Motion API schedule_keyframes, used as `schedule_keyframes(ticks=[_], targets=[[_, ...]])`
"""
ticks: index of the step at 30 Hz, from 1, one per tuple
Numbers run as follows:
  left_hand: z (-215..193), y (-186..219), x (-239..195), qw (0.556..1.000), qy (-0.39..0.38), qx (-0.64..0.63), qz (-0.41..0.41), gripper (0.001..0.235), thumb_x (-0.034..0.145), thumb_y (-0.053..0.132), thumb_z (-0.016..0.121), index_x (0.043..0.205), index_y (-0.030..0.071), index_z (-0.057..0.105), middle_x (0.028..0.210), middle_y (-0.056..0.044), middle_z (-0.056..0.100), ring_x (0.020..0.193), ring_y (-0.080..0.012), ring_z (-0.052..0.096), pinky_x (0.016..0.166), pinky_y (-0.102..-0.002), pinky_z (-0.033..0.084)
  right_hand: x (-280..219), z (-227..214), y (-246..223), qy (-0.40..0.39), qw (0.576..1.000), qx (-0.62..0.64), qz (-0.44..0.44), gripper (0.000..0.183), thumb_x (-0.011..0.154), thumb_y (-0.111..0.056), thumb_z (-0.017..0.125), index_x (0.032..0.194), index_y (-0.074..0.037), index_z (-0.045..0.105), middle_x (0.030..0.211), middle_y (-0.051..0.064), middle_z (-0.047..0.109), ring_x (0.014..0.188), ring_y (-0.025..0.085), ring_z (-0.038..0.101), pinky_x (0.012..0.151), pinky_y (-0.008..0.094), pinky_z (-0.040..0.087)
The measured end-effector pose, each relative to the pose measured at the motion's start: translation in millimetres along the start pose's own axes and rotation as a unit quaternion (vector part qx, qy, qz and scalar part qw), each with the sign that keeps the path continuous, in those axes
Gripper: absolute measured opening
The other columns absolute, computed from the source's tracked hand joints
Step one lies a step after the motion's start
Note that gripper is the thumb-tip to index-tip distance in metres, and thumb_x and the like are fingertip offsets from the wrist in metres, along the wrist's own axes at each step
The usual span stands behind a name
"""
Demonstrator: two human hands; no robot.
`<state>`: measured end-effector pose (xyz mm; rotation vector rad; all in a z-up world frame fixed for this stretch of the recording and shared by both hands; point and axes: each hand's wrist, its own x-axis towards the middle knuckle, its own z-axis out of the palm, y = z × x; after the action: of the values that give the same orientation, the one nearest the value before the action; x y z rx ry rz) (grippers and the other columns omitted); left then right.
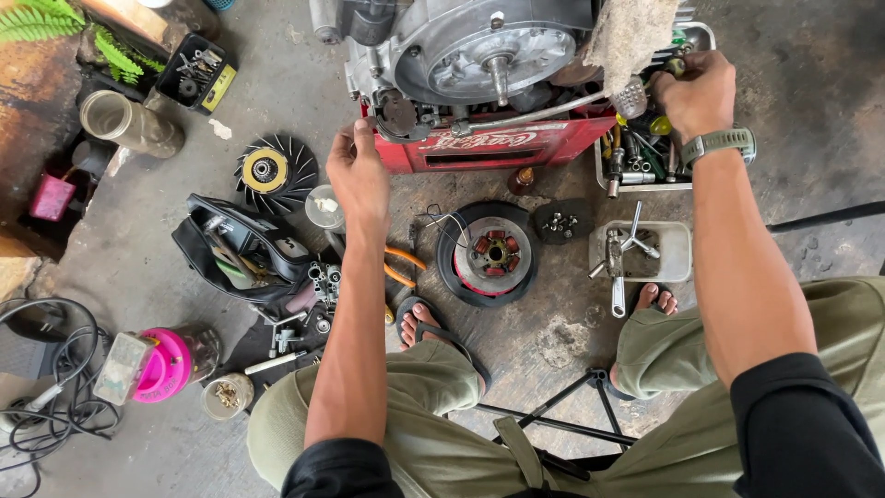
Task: The person wipes a small engine with a cloth, then uses a wrench to tighten bolts on the engine casing. They continue to adjust and tighten components on the engine using their hands and tools.
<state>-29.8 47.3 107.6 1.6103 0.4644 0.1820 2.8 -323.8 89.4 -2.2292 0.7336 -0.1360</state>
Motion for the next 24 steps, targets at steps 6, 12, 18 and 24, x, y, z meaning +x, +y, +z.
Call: schedule_keyframes(ticks=[6, 12, 18, 24], targets=[[0, 2, -1, 1.000, -0.004, -0.002, -0.004, 0.031, 0.088, 0.032, 0.044, 0.091, 0.008, 0.063, 0.099, -0.008, 0.069, 0.100, -0.0179, 0.062, 0.088, -0.031, 0.046, -16, -9, -17, -0.028, 0.997, 0.032, 0.066, 0.044, 0.088, -0.015, 0.064, 0.124, -0.009, 0.041, 0.121, 0.005, 0.053, 0.102, 0.014, 0.056, 0.089, 0.022, 0.051], [0, 1, -1, 1.000, 0.002, 0.001, -0.026, 0.038, 0.087, 0.037, 0.043, 0.100, 0.008, 0.064, 0.106, -0.009, 0.068, 0.102, -0.0180, 0.060, 0.089, -0.030, 0.045, -10, -6, 31, 0.367, 0.900, 0.194, -0.134, 0.024, 0.091, -0.021, 0.047, 0.105, -0.004, 0.055, 0.101, 0.008, 0.065, 0.092, 0.018, 0.066, 0.080, 0.028, 0.060], [7, -30, 11, 0.998, 0.026, 0.052, -0.021, 0.029, 0.088, 0.038, 0.049, 0.096, 0.014, 0.064, 0.083, -0.006, 0.068, 0.076, -0.0172, 0.059, 0.072, -0.035, 0.045, -142, 78, -21, 0.325, 0.865, 0.325, -0.202, 0.042, 0.097, -0.020, 0.044, 0.057, -0.010, 0.054, 0.053, 0.005, 0.052, 0.057, 0.015, 0.048, 0.068, 0.024, 0.039], [5, -44, 15, 0.994, 0.041, 0.073, -0.067, 0.035, 0.085, 0.044, 0.052, 0.104, 0.015, 0.057, 0.091, -0.009, 0.069, 0.088, -0.0221, 0.064, 0.078, -0.037, 0.047, -195, 156, -45, -0.202, 0.919, 0.305, -0.147, 0.031, 0.089, 0.002, 0.041, 0.119, -0.001, 0.042, 0.085, 0.019, 0.065, 0.080, 0.024, 0.065, 0.070, 0.034, 0.054]])
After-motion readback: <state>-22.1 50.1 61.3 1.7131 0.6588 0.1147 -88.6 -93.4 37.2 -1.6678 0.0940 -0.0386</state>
